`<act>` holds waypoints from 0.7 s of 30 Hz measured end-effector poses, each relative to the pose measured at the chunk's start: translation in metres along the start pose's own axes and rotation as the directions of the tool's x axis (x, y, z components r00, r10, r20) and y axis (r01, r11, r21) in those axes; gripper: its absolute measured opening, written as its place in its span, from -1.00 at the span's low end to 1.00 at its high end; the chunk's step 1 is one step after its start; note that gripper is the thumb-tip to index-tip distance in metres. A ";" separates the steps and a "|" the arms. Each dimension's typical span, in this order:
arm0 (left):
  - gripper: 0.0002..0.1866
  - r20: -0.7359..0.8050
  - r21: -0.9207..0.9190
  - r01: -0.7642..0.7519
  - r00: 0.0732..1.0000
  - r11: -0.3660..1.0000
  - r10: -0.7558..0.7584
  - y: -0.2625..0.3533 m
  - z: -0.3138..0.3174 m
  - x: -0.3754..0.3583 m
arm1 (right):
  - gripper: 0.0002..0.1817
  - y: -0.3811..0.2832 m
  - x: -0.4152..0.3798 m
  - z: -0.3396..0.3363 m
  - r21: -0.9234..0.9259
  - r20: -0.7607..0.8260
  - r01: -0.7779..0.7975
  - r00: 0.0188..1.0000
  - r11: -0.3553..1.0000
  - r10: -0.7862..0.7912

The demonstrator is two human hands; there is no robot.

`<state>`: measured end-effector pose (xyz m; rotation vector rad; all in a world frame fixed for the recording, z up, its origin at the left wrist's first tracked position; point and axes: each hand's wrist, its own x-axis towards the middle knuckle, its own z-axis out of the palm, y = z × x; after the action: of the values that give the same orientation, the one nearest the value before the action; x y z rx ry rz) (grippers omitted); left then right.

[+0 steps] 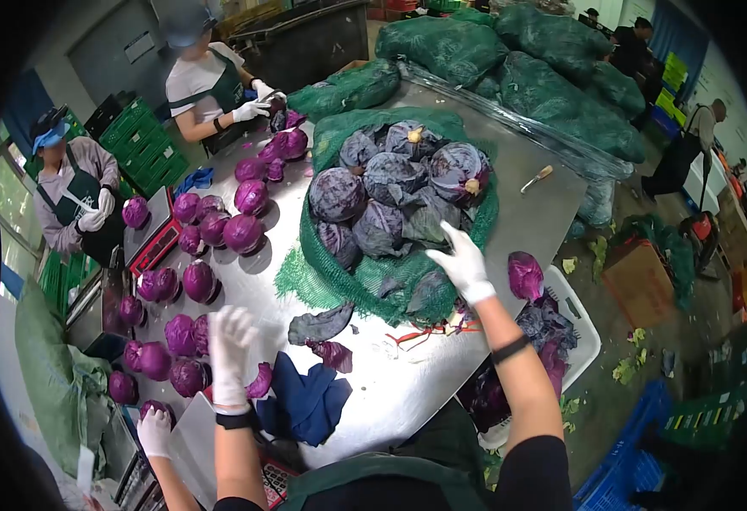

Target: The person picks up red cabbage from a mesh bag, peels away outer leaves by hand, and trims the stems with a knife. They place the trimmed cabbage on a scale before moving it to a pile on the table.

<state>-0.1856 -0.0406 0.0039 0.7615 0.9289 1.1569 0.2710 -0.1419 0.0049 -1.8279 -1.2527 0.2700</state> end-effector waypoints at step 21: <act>-0.66 0.857 0.509 -0.350 0.284 0.786 -0.429 -0.173 0.129 -0.071 | -0.84 0.018 -0.086 -0.008 -0.127 0.233 0.249 0.948 0.960 -0.215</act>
<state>-0.0071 -0.1556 -0.0777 1.7370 0.1752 0.0490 0.2472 -0.2201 -0.0283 -1.7932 -1.6694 0.2518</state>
